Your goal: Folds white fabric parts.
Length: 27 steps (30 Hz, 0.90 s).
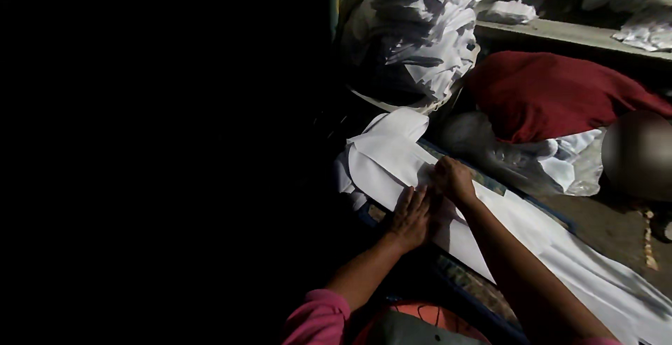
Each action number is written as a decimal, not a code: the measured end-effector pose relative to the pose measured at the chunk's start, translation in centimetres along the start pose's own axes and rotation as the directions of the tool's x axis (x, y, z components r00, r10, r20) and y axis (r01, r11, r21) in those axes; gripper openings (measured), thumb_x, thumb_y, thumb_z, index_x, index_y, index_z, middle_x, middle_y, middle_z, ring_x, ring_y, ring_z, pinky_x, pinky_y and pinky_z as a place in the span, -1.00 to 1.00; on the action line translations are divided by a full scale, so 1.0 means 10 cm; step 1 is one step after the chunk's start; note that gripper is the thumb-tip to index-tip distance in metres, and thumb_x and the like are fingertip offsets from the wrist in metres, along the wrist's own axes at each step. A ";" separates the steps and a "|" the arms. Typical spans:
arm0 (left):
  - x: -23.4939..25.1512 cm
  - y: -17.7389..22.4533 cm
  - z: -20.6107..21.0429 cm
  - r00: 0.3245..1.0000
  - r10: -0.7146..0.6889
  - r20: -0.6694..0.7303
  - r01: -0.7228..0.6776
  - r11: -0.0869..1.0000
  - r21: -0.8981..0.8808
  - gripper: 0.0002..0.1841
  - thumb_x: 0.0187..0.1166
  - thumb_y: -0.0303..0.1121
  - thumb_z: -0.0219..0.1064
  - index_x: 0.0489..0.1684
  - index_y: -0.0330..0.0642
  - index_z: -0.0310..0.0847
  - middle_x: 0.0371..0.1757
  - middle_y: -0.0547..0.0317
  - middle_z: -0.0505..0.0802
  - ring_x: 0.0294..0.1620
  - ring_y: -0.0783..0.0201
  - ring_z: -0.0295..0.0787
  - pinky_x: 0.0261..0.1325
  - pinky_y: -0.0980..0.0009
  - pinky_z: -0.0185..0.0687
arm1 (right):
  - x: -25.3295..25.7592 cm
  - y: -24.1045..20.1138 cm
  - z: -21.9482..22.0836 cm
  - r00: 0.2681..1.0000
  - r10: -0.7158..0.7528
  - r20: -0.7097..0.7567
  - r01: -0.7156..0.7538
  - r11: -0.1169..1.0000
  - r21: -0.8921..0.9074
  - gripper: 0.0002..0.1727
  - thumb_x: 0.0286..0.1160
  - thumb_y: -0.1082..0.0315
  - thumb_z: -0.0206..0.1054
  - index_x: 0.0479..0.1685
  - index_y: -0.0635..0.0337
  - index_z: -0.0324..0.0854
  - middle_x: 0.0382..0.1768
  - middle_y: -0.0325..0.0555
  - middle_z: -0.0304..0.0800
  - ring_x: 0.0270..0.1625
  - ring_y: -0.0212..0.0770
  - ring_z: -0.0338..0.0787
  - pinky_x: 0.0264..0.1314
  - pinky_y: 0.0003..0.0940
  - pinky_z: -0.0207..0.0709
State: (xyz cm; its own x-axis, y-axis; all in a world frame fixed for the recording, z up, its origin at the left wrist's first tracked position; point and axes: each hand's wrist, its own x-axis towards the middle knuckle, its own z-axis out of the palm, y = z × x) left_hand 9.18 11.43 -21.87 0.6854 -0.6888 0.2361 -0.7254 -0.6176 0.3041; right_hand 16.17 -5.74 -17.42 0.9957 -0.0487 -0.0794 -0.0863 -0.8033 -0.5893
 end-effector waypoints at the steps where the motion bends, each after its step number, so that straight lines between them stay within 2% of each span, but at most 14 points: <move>1: 0.00 0.00 0.00 1.000 0.007 0.011 -0.007 1.000 0.006 -0.44 0.69 -0.23 0.17 0.66 -0.30 0.44 0.72 -0.17 0.49 0.83 -0.18 0.19 0.85 -0.15 -0.15 | 0.00 0.01 0.01 1.000 -0.008 -0.003 0.008 1.000 0.011 -0.73 0.55 0.42 0.36 0.07 0.48 0.69 0.05 0.35 0.79 0.22 0.29 0.76 0.40 0.17 0.53; 6: 0.02 0.01 -0.04 0.994 -0.002 0.112 0.002 1.000 -0.005 -0.51 0.63 -0.32 0.21 0.47 -0.43 0.59 0.74 -0.22 0.45 0.86 -0.20 0.09 0.87 -0.18 -0.26 | 0.01 0.04 0.01 1.000 0.005 0.017 -0.005 1.000 0.019 -0.73 0.54 0.40 0.38 0.09 0.41 0.73 0.16 0.39 0.72 0.31 0.34 0.69 0.43 0.19 0.52; 9: 0.03 0.00 -0.04 0.993 -0.001 0.121 -0.001 1.000 0.019 -0.47 0.62 -0.29 0.22 0.52 -0.45 0.53 0.75 -0.24 0.43 0.87 -0.19 0.06 0.87 -0.17 -0.29 | 0.03 0.05 0.02 1.000 0.004 0.019 -0.004 0.999 0.037 -0.67 0.55 0.41 0.36 0.21 0.39 0.68 0.17 0.38 0.72 0.26 0.30 0.72 0.39 0.17 0.54; 11: 0.02 0.00 -0.02 0.995 0.005 0.098 -0.010 0.999 0.047 -0.43 0.60 -0.27 0.24 0.56 -0.43 0.50 0.74 -0.23 0.44 0.86 -0.19 0.10 0.86 -0.17 -0.24 | 0.04 0.05 0.02 1.000 -0.012 0.029 0.011 1.000 0.027 -0.71 0.56 0.38 0.36 0.14 0.36 0.73 0.12 0.32 0.77 0.23 0.27 0.75 0.38 0.19 0.54; 13: 0.02 -0.01 -0.02 0.994 -0.012 0.107 0.009 0.999 0.035 -0.41 0.62 -0.27 0.20 0.62 -0.40 0.45 0.75 -0.21 0.43 0.86 -0.19 0.09 0.87 -0.16 -0.24 | 0.04 0.04 0.03 1.000 -0.003 0.030 0.002 1.000 0.022 -0.72 0.53 0.34 0.40 0.09 0.35 0.76 0.10 0.31 0.77 0.25 0.28 0.73 0.40 0.22 0.51; 16: 0.02 -0.01 -0.04 0.981 -0.075 0.180 0.086 0.995 -0.055 -0.39 0.67 -0.22 0.20 0.66 -0.39 0.40 0.78 -0.26 0.37 0.88 -0.24 0.01 0.90 -0.11 -0.32 | 0.05 0.01 0.04 0.999 0.022 0.034 -0.022 1.000 0.010 -0.65 0.54 0.29 0.40 0.21 0.30 0.72 0.20 0.34 0.73 0.34 0.31 0.69 0.44 0.22 0.49; 18: 0.02 0.02 -0.10 0.980 -0.087 0.178 0.100 0.993 -0.060 -0.41 0.66 -0.23 0.22 0.62 -0.42 0.45 0.75 -0.27 0.41 0.85 -0.28 0.07 0.89 -0.10 -0.26 | 0.06 0.00 0.04 0.998 0.008 0.055 -0.008 1.000 -0.004 -0.65 0.54 0.28 0.41 0.22 0.27 0.73 0.23 0.38 0.70 0.39 0.38 0.63 0.45 0.27 0.45; 20: 0.01 0.02 -0.12 0.978 -0.102 0.184 0.114 0.992 -0.051 -0.44 0.67 -0.22 0.22 0.55 -0.45 0.51 0.70 -0.28 0.48 0.83 -0.30 0.12 0.89 -0.08 -0.21 | 0.08 -0.02 0.02 0.996 0.001 0.084 0.001 1.000 -0.015 -0.65 0.52 0.30 0.44 0.20 0.31 0.73 0.26 0.43 0.66 0.42 0.43 0.57 0.48 0.30 0.41; 22: 0.01 0.02 -0.10 0.961 -0.129 0.244 0.148 0.987 -0.062 -0.42 0.71 -0.18 0.19 0.59 -0.44 0.47 0.73 -0.27 0.44 0.86 -0.28 0.03 0.90 -0.05 -0.30 | 0.09 -0.03 0.00 0.995 0.001 0.097 0.002 1.000 -0.028 -0.64 0.52 0.30 0.44 0.18 0.35 0.73 0.30 0.46 0.64 0.46 0.45 0.54 0.54 0.29 0.36; 24: -0.01 0.01 -0.08 0.970 -0.120 0.212 0.139 0.987 -0.075 -0.39 0.70 -0.11 0.20 0.60 -0.41 0.47 0.70 -0.30 0.48 0.84 -0.32 0.09 0.90 -0.07 -0.25 | 0.09 -0.06 -0.02 0.997 -0.009 0.078 0.012 0.999 -0.034 -0.66 0.53 0.34 0.42 0.15 0.41 0.73 0.26 0.47 0.66 0.45 0.47 0.53 0.54 0.29 0.35; 27: 0.01 0.05 -0.19 0.971 -0.095 0.217 0.116 0.990 -0.085 -0.34 0.71 -0.11 0.20 0.77 -0.25 0.30 0.74 -0.24 0.43 0.84 -0.32 0.09 0.89 -0.09 -0.24 | 0.12 -0.12 -0.07 0.999 0.026 0.042 -0.024 0.998 -0.053 -0.68 0.58 0.38 0.37 0.15 0.46 0.70 0.23 0.46 0.68 0.45 0.48 0.54 0.49 0.36 0.38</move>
State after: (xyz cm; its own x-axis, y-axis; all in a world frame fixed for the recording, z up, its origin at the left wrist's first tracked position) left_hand 9.00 11.82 -19.94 0.7209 -0.6930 0.0000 -0.6330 -0.6585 0.4069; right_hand 17.53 -5.31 -16.25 0.9907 -0.0449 -0.1287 -0.1084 -0.8322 -0.5438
